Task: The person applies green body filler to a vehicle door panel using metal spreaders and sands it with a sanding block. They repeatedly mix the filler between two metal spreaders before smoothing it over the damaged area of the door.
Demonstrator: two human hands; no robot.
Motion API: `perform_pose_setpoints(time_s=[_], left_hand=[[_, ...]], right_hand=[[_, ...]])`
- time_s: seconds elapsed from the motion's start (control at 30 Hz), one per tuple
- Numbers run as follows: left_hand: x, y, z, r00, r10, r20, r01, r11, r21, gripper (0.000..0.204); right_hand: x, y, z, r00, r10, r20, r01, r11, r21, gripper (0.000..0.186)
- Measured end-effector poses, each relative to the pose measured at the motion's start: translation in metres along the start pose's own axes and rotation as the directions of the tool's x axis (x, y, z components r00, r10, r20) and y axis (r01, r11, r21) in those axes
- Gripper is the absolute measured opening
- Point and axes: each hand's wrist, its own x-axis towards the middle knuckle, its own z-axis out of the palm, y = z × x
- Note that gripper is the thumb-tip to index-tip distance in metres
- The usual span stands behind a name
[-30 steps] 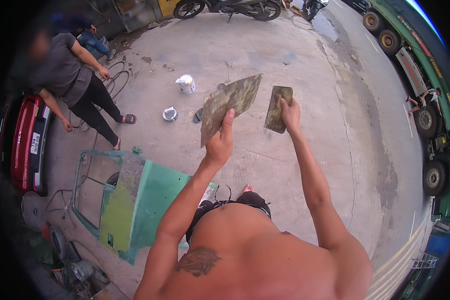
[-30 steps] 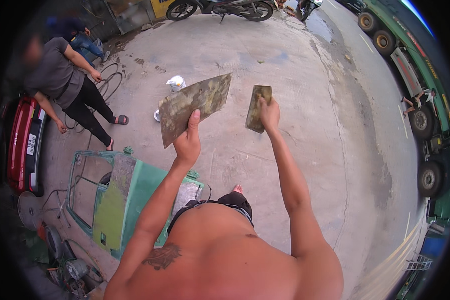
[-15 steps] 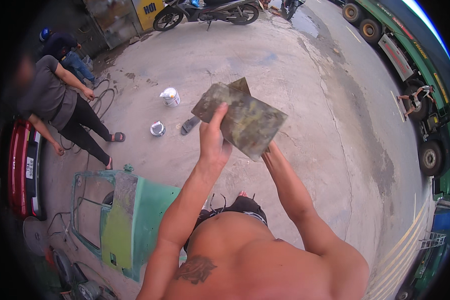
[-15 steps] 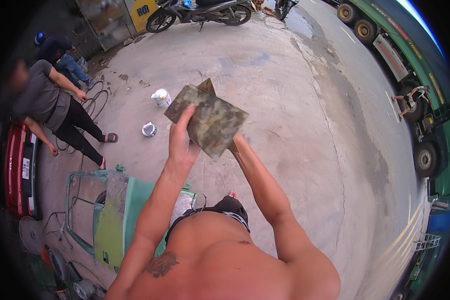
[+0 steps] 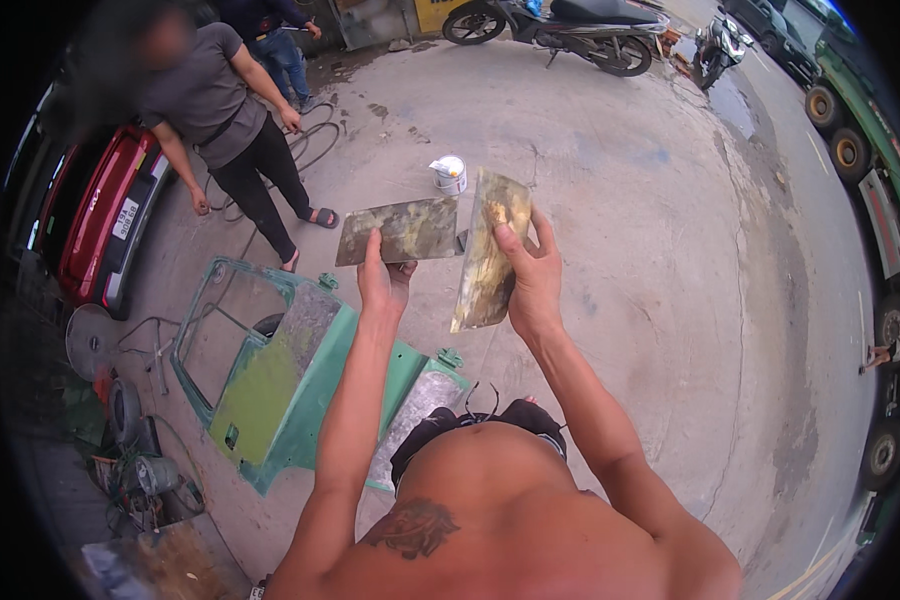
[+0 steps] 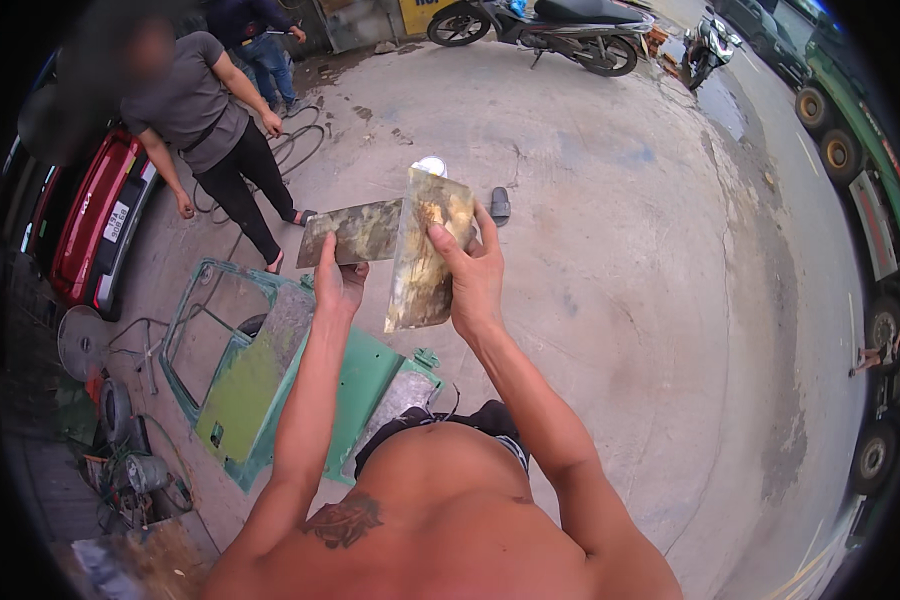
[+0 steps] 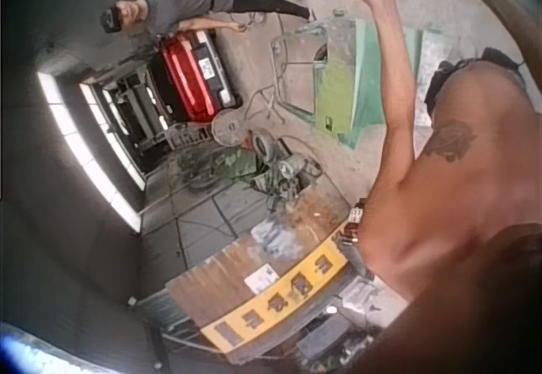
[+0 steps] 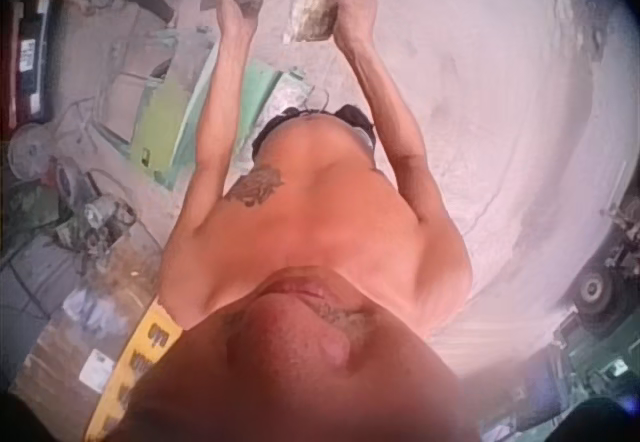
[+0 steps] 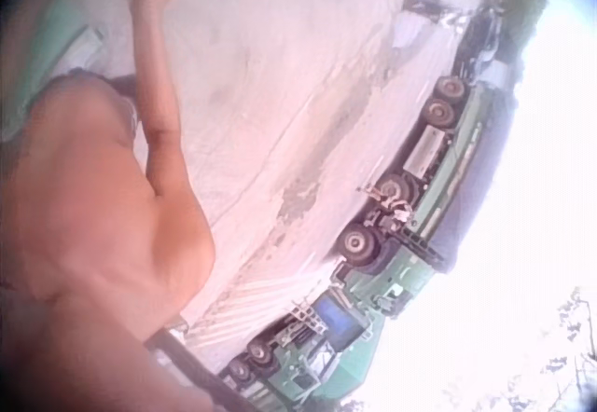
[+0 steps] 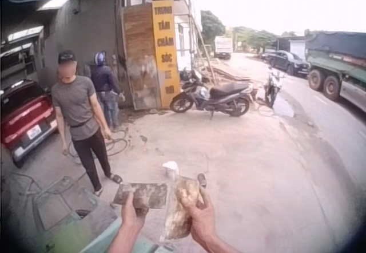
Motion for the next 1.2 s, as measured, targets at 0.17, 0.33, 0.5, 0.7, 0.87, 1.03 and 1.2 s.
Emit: perform_pose_setpoints(time_s=[0.17, 0.33, 0.5, 0.7, 0.87, 1.03, 1.2], left_hand=[[-0.059, 0.018, 0.050, 0.910, 0.392, 0.136, -0.414, 0.883, 0.222, 0.038], [-0.085, 0.038, 0.060, 0.680, 0.379, 0.628, -0.732, 0.387, 0.560, 0.043], [-0.106, 0.054, 0.054, 0.838, 0.101, 0.536, -0.518, 0.453, 0.725, 0.035], [-0.109, 0.061, 0.046, 0.760, 0.049, 0.648, -0.606, 0.411, 0.680, 0.046], [-0.114, 0.067, 0.046, 0.807, 0.426, 0.408, -0.421, 0.901, -0.107, 0.048], [-0.113, 0.028, 0.037, 0.900, 0.396, 0.180, -0.387, 0.918, -0.085, 0.045], [-0.100, 0.063, -0.015, 0.891, 0.453, 0.019, -0.453, 0.890, 0.042, 0.033]], right_hand=[[0.019, 0.043, -0.014, 0.976, 0.218, 0.016, -0.218, 0.967, 0.131, 0.054], [0.013, 0.027, -0.005, 1.000, 0.014, 0.025, -0.013, 1.000, -0.020, 0.048], [0.019, 0.016, 0.005, 0.993, -0.088, 0.073, 0.093, 0.994, -0.060, 0.052], [0.044, -0.037, 0.004, 0.956, -0.226, 0.186, 0.257, 0.953, -0.159, 0.054], [0.047, -0.097, 0.007, 0.935, -0.313, 0.164, 0.324, 0.945, -0.038, 0.059], [0.007, -0.047, 0.019, 0.916, -0.115, 0.383, 0.110, 0.993, 0.034, 0.059], [0.031, 0.027, -0.073, 0.688, 0.507, 0.520, -0.074, 0.761, -0.645, 0.034]])
